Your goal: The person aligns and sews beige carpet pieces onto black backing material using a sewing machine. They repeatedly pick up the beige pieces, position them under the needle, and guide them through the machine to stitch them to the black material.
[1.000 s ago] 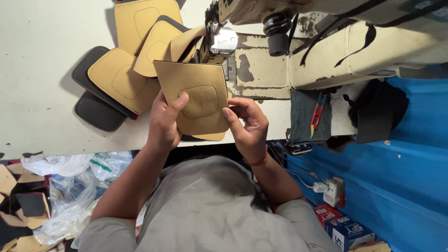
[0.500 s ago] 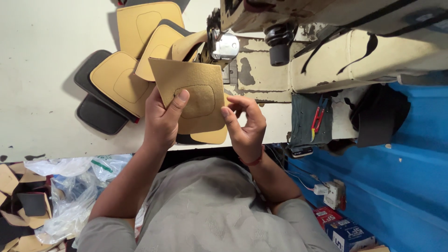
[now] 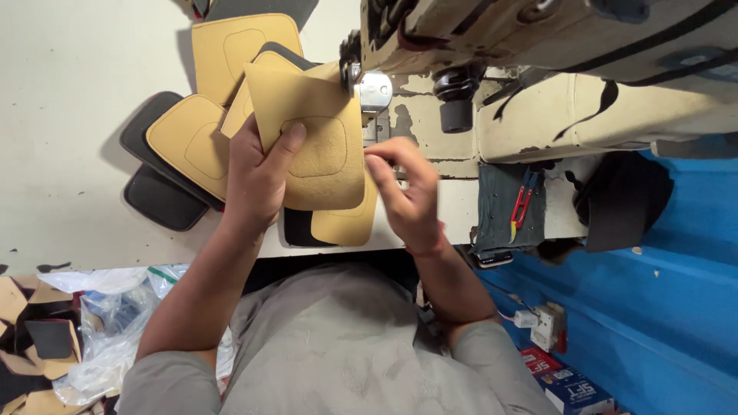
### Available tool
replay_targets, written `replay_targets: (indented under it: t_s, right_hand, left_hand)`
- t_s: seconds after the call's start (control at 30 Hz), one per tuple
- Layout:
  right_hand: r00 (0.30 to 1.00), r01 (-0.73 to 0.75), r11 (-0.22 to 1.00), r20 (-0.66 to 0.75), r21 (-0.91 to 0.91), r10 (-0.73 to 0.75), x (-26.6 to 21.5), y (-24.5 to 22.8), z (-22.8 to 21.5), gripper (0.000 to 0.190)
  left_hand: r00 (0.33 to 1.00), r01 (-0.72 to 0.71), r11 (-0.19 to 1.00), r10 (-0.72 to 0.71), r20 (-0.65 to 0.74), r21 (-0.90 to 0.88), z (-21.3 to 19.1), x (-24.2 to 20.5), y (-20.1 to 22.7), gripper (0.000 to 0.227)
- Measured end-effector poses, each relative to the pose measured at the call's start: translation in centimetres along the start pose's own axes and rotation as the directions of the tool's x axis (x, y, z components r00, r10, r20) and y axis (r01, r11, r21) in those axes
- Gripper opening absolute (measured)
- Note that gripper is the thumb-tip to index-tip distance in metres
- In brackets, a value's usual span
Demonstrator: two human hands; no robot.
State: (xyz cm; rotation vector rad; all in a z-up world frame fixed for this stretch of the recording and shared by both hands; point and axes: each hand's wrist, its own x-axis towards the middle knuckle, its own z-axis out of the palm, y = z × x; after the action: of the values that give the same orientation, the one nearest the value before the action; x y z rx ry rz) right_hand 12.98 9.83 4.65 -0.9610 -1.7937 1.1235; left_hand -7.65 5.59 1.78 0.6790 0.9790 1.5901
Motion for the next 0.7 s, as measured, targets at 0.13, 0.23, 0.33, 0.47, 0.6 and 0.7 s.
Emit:
replay_targets:
  t_s: [0.13,0.23,0.33,0.47,0.6,0.7]
  right_hand:
    - [0.845,0.282,0.868,-0.324,-0.408,-0.426,-0.9,1.9,-6.9,0.016]
    - [0.484,0.233,0.625,-0.468,-0.745,-0.739,0.1,4.5,-15.2,0.018]
    - [0.499,0.044,0.512,-0.425,-0.858,-0.755,0.4,6.5,-19.9,0.022]
    - [0.533,-0.043,0.441,-0.394,-0.897,-0.749,-0.5,11.9,-21.0,0.036]
    - [0.482,-0.014,0.469,-0.417,-0.883,-0.771,0.3,8.9,-19.2,0.04]
    - [0.531,0.273,0.73,-0.535,-0.626,-0.657,-0.4,4.9,-16.7,0.012]
  left_hand:
    - [1.0,0.02,1.0,-0.019,0.021,-0.01,0.1,0.2,0.5,0.034]
    - [0.998,0.046,0.998,-0.045,0.032,-0.034,0.1,0.4,0.7,0.035]
    - [0.998,0.061,0.997,-0.06,0.034,-0.049,-0.1,0.8,0.8,0.035]
    - [0.998,0.062,0.996,-0.06,0.03,-0.07,-0.2,1.0,0.4,0.037]
    - [0.998,0.058,0.996,-0.057,0.023,-0.061,-0.4,0.9,0.2,0.038]
    - [0.997,0.073,0.996,-0.072,0.023,-0.043,-0.1,1.2,1.2,0.04]
